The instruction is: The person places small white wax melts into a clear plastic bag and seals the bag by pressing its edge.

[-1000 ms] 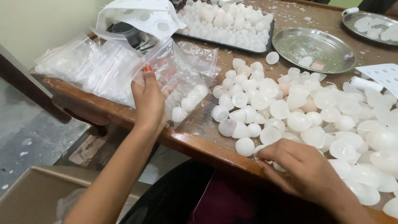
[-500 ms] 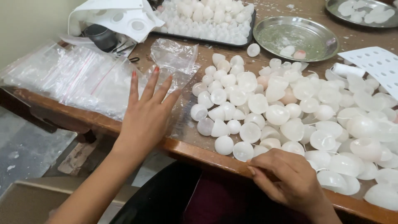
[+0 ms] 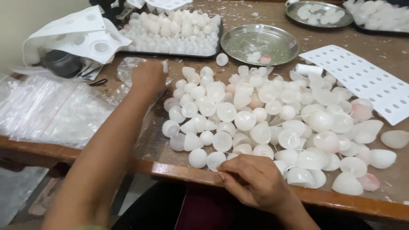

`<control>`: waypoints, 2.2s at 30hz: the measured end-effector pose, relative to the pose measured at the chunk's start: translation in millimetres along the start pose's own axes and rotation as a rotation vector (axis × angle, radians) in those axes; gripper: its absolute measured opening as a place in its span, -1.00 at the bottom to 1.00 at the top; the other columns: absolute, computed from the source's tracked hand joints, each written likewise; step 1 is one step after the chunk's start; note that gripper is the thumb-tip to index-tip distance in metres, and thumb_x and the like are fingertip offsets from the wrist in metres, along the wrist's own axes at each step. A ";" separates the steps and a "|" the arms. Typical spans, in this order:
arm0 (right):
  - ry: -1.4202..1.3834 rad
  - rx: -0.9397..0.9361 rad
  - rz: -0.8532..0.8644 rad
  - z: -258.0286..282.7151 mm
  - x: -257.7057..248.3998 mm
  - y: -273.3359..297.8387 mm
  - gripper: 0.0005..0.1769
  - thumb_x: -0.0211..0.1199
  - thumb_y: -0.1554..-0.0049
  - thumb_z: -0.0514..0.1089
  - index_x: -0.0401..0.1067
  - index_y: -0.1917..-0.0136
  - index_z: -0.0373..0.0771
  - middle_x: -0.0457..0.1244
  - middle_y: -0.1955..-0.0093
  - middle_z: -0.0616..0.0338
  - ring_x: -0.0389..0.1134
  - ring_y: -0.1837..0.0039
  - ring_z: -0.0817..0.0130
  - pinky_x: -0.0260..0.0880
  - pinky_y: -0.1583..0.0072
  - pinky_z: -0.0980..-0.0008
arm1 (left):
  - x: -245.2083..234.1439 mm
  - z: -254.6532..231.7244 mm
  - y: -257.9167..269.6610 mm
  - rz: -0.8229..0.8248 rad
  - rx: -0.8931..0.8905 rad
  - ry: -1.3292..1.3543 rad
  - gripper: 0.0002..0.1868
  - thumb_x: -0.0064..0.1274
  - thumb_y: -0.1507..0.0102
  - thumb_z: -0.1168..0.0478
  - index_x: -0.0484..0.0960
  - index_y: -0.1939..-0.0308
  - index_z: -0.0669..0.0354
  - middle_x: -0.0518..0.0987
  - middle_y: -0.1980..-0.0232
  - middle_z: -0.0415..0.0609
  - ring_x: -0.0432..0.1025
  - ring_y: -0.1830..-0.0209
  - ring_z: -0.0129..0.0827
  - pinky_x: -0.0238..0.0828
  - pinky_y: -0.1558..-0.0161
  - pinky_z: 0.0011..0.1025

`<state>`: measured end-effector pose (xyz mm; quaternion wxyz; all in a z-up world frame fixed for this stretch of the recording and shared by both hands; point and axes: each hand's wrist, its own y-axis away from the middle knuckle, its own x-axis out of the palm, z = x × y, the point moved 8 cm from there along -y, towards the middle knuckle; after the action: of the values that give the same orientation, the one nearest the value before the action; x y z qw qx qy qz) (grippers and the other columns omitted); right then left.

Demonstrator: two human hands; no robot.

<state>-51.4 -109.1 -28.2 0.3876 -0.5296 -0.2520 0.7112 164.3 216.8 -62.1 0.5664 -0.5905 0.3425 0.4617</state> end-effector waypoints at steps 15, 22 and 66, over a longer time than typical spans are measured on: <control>-0.084 0.064 -0.049 -1.8 -8.4 3.5 -0.79 0.45 -0.13 -0.32 0.45 0.01 -0.28 0.39 0.14 0.18 0.48 0.15 0.35 0.47 0.14 0.41 | -93.5 -27.1 4.7 -0.454 -0.059 0.219 -0.82 0.19 -0.42 0.16 0.79 0.04 0.17 0.67 0.16 0.25 0.51 0.14 0.13 0.45 0.05 -0.06; -0.020 0.173 -0.076 -11.0 -53.4 -3.9 -0.87 0.40 -0.15 -0.30 0.49 0.04 -0.30 0.38 0.19 0.15 0.45 0.19 0.36 0.47 0.17 0.39 | -189.6 -170.7 70.9 -0.806 0.481 0.571 -0.86 0.20 -0.45 0.36 0.75 -0.08 0.29 0.57 0.08 0.08 0.39 0.05 -0.10 0.37 0.02 -0.18; 0.006 0.586 0.094 -143.0 -104.8 -38.7 -0.74 0.28 -0.27 -0.04 0.44 -0.06 -0.28 0.38 -0.02 0.20 0.46 -0.12 0.42 0.60 -0.17 0.39 | -189.1 -191.7 93.8 -0.549 0.466 0.987 -0.84 0.17 -0.25 0.47 0.49 0.17 0.37 0.45 0.14 0.01 0.52 0.39 -0.43 0.51 0.36 -0.51</control>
<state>109.8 -180.2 15.5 0.4913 -0.4081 -0.0097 0.7694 43.4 -6.1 68.2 0.5535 -0.6621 0.4917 -0.1164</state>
